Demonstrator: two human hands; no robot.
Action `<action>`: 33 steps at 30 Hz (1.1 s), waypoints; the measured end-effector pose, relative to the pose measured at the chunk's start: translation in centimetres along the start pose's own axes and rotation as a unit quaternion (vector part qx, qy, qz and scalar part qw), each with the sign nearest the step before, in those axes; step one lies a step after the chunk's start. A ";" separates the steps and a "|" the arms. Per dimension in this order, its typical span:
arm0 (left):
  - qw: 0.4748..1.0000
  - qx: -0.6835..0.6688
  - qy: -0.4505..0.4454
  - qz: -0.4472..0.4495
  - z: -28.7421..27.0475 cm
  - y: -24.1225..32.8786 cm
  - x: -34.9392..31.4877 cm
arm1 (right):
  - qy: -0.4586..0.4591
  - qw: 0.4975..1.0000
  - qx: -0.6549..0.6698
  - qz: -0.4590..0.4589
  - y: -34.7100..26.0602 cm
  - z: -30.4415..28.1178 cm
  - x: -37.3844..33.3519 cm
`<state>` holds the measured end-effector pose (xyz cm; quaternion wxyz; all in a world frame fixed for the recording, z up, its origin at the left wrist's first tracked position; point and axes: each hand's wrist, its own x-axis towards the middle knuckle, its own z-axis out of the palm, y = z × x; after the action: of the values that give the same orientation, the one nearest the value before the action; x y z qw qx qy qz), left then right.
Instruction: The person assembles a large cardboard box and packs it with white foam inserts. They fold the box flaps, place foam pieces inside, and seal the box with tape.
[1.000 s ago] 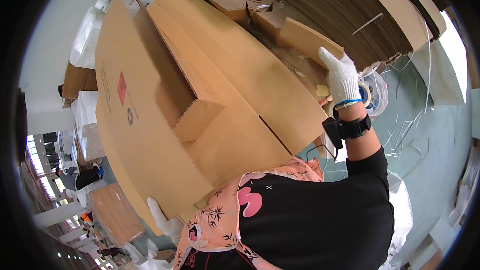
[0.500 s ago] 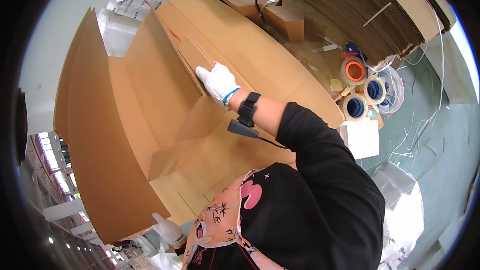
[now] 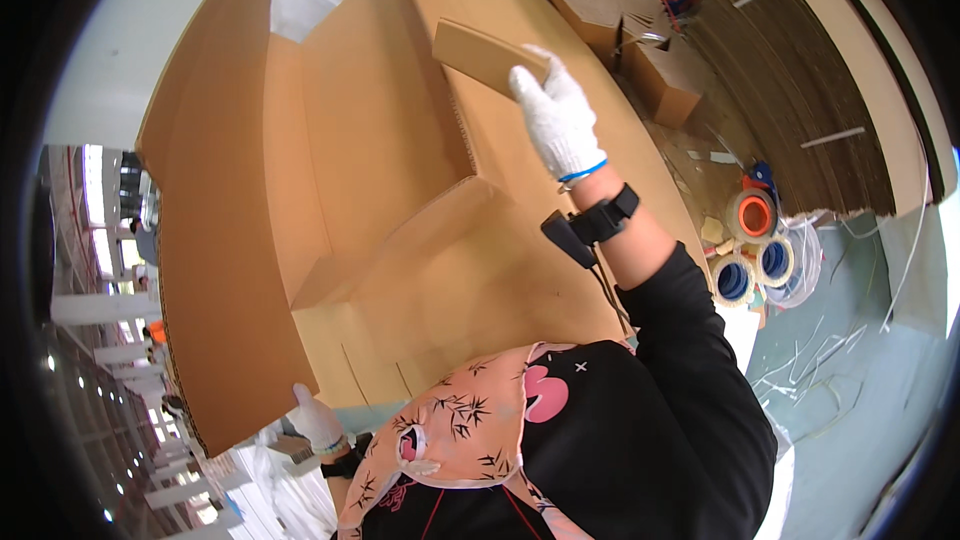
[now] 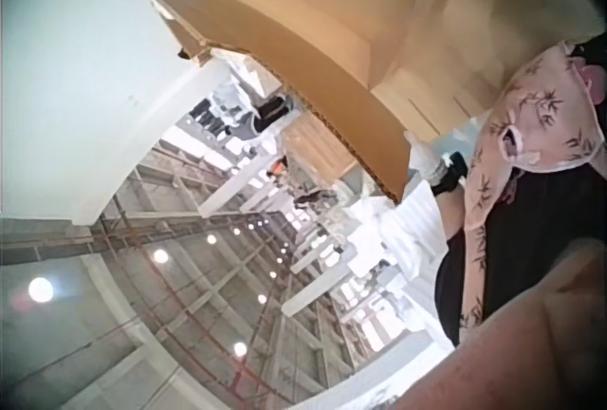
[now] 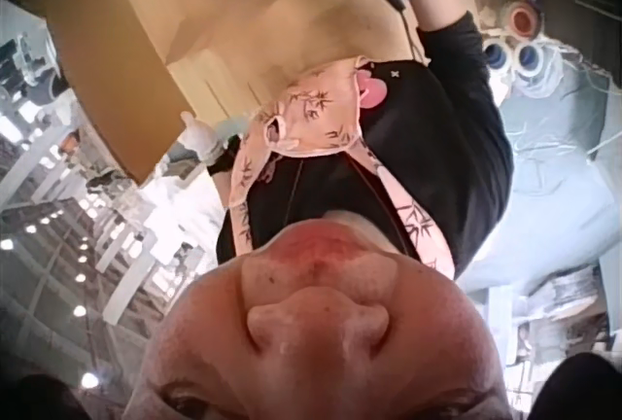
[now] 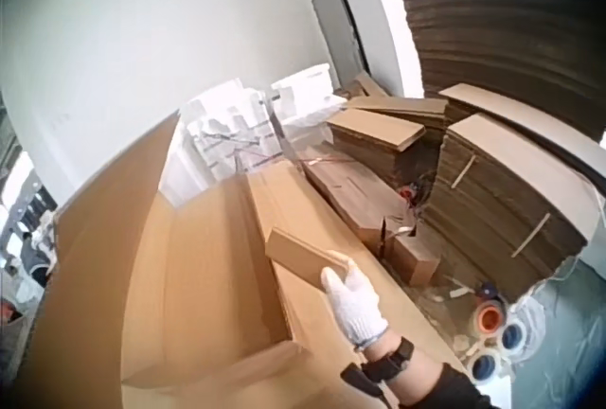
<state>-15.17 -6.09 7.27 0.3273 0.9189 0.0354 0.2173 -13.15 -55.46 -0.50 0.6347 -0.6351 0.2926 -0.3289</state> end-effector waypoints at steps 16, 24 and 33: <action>0.969 -0.228 -0.039 -0.083 -1.5 -1.6 1.9 | -0.400 0.880 -0.227 -0.118 -9.0 11.4 -8.1; 0.946 -0.308 -0.078 -0.055 -2.3 -2.8 2.7 | -0.492 0.715 -0.433 -0.242 -7.1 23.5 -15.9; 0.901 -0.432 -0.002 -0.049 -4.4 -1.7 4.9 | -0.493 0.615 -0.530 -0.313 -3.8 32.6 -18.3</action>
<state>-12.50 -1.18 11.07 0.7022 0.6851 -0.0173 0.1932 1.15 -20.91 3.17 0.0948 -0.9807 -0.1574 0.0670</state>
